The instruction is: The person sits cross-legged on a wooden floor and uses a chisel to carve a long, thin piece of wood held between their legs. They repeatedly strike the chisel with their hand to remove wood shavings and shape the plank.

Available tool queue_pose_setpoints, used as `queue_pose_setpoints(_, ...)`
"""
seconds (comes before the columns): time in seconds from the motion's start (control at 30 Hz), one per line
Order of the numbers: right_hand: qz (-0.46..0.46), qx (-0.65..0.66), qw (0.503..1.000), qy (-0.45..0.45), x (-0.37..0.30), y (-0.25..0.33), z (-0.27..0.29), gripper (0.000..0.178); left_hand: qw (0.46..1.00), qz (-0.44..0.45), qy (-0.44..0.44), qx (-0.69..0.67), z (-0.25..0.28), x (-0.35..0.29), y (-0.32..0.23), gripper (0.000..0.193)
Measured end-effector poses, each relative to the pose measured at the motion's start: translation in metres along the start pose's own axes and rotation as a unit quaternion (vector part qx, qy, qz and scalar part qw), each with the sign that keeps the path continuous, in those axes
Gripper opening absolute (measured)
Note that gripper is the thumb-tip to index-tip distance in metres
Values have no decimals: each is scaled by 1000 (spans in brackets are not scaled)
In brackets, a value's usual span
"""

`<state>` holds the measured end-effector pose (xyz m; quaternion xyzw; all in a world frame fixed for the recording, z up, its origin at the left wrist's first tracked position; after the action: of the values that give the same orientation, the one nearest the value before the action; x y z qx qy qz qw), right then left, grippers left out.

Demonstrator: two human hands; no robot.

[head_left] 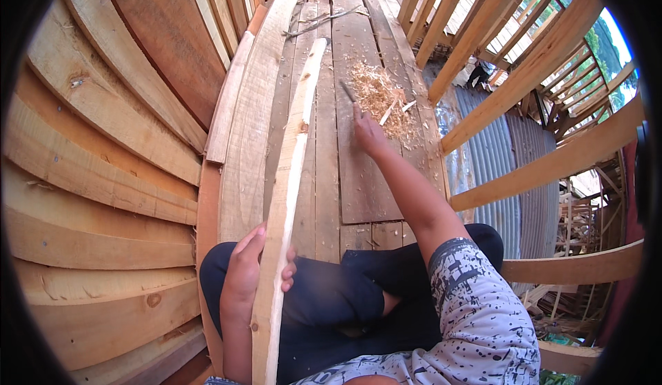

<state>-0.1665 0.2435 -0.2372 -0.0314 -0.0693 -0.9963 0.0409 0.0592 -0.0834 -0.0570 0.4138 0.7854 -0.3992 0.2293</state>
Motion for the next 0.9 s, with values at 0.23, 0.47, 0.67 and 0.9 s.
queue_pose_setpoints(0.23, -58, -9, 998, -30, 11, -21, -12, 55, 1000, 7, -1, 12, -4, 3, -1, 34)
queue_pose_setpoints(0.47, 26, -24, 999, 41, 22, 10, 1, 64, 1000, 9, -9, 9, 0, 6, -1, 35)
queue_pose_setpoints(0.67, -57, -26, 998, -12, 5, -42, -6, 53, 1000, 12, 0, 14, -8, 5, -2, 37)
queue_pose_setpoints(0.9, 19, -61, 998, 1, -9, -31, 1, 68, 1000, 8, -11, 9, -5, 1, -2, 37)
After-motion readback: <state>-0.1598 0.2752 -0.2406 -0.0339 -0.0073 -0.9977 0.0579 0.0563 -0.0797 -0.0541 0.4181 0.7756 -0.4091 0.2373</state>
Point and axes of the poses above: each hand's wrist, its own x-axis towards the middle knuckle, its own z-axis out of the back of the hand, y = z × x, the point moved 7 cm from there along x, towards the middle knuckle, and after that the axes turned 7 degrees about z, right-handed, at the moved point
